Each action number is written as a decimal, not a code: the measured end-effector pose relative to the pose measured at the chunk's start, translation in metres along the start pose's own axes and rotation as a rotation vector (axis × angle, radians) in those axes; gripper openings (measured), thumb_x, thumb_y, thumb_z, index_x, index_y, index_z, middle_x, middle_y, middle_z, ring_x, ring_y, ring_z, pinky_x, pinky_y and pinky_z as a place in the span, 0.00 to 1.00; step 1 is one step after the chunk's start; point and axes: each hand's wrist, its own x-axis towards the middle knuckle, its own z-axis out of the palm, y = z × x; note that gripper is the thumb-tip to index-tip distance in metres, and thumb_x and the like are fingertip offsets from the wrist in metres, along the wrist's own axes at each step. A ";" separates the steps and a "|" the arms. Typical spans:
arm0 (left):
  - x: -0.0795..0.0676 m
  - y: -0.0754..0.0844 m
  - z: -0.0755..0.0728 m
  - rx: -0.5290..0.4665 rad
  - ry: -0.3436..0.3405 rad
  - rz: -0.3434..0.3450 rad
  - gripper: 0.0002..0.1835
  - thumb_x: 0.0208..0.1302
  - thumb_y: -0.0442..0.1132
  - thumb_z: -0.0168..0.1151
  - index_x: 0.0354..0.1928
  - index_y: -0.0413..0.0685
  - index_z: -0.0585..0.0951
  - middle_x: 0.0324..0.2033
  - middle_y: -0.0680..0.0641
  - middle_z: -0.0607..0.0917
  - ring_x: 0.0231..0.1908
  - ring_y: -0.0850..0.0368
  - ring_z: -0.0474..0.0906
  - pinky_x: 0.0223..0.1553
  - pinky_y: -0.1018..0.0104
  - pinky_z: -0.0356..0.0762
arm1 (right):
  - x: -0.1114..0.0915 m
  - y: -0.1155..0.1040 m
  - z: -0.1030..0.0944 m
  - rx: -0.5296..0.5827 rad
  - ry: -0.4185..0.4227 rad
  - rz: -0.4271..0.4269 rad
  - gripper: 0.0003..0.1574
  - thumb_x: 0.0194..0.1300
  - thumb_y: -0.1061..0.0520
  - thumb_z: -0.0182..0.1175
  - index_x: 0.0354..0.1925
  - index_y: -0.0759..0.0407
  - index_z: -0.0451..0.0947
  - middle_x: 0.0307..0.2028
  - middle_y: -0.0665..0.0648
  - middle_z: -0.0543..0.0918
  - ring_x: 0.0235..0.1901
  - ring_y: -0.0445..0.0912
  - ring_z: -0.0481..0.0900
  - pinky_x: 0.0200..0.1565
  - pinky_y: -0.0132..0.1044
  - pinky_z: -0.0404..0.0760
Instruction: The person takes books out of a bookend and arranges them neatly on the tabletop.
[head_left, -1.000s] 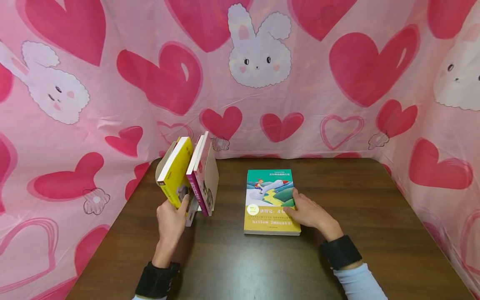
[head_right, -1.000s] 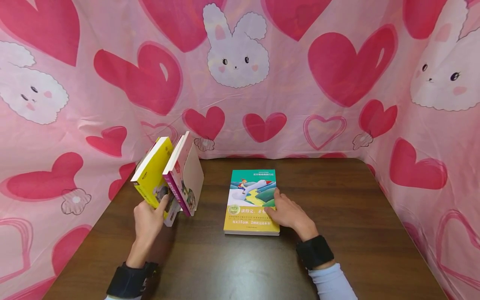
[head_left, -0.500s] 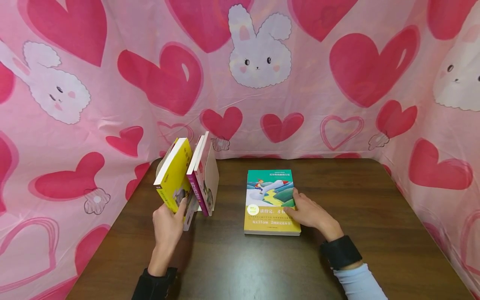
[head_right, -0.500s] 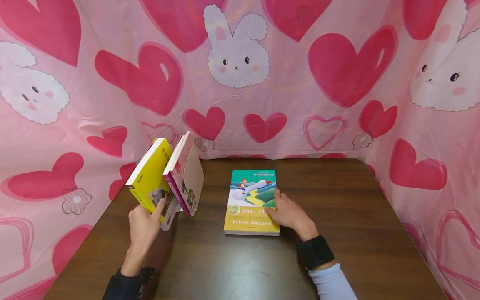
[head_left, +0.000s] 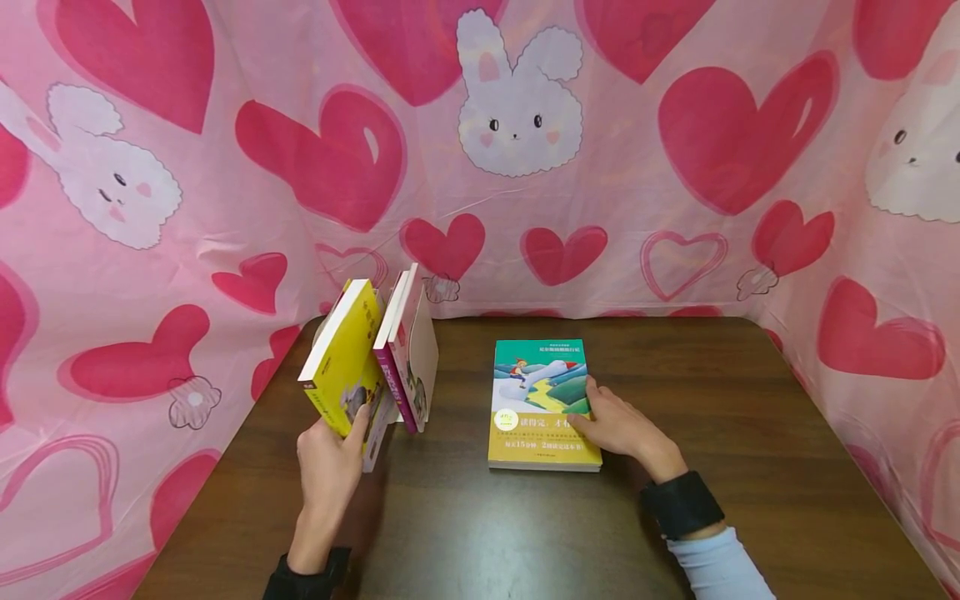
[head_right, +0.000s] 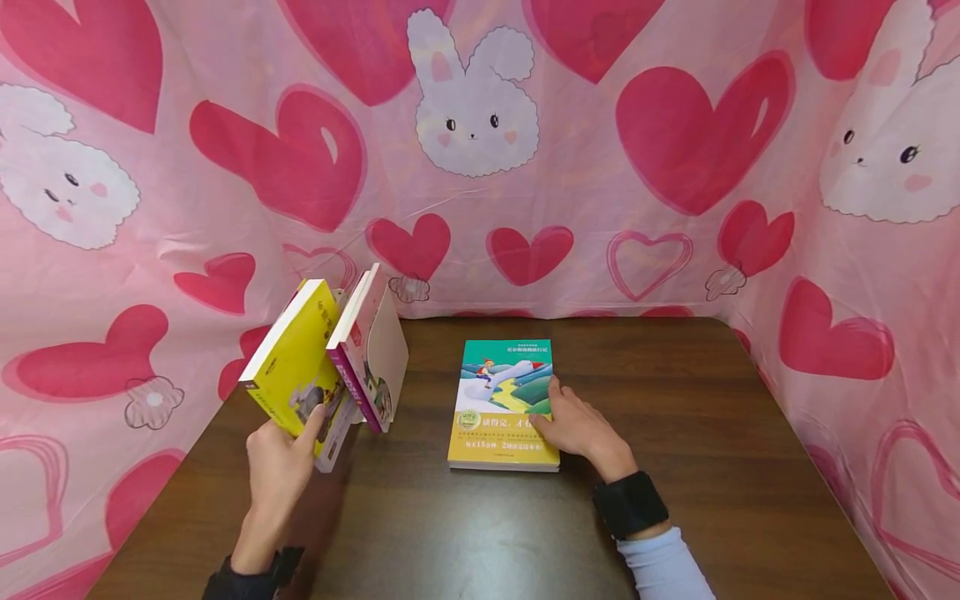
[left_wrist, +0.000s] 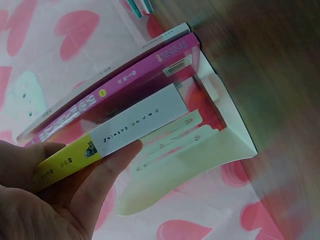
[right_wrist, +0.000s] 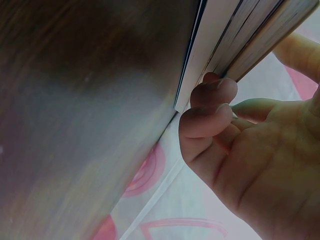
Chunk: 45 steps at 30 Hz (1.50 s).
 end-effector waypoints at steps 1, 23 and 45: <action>-0.001 0.001 -0.001 -0.001 0.001 0.002 0.21 0.70 0.36 0.71 0.57 0.27 0.82 0.46 0.27 0.87 0.41 0.28 0.88 0.38 0.35 0.85 | 0.000 0.000 0.000 0.000 0.000 0.002 0.60 0.76 0.37 0.59 0.81 0.74 0.43 0.76 0.77 0.59 0.70 0.70 0.64 0.66 0.71 0.67; -0.017 0.013 -0.016 0.007 -0.024 -0.043 0.23 0.72 0.37 0.70 0.60 0.27 0.80 0.49 0.27 0.87 0.43 0.26 0.86 0.39 0.36 0.85 | -0.001 -0.001 0.000 0.003 -0.001 -0.003 0.61 0.76 0.36 0.59 0.81 0.74 0.43 0.76 0.77 0.57 0.72 0.70 0.62 0.67 0.71 0.64; -0.033 0.020 -0.032 0.073 0.043 0.037 0.17 0.67 0.34 0.74 0.51 0.26 0.85 0.39 0.29 0.89 0.32 0.32 0.89 0.27 0.42 0.86 | 0.000 -0.002 0.000 -0.008 -0.007 -0.002 0.60 0.77 0.37 0.59 0.81 0.75 0.43 0.76 0.78 0.57 0.73 0.71 0.61 0.67 0.71 0.64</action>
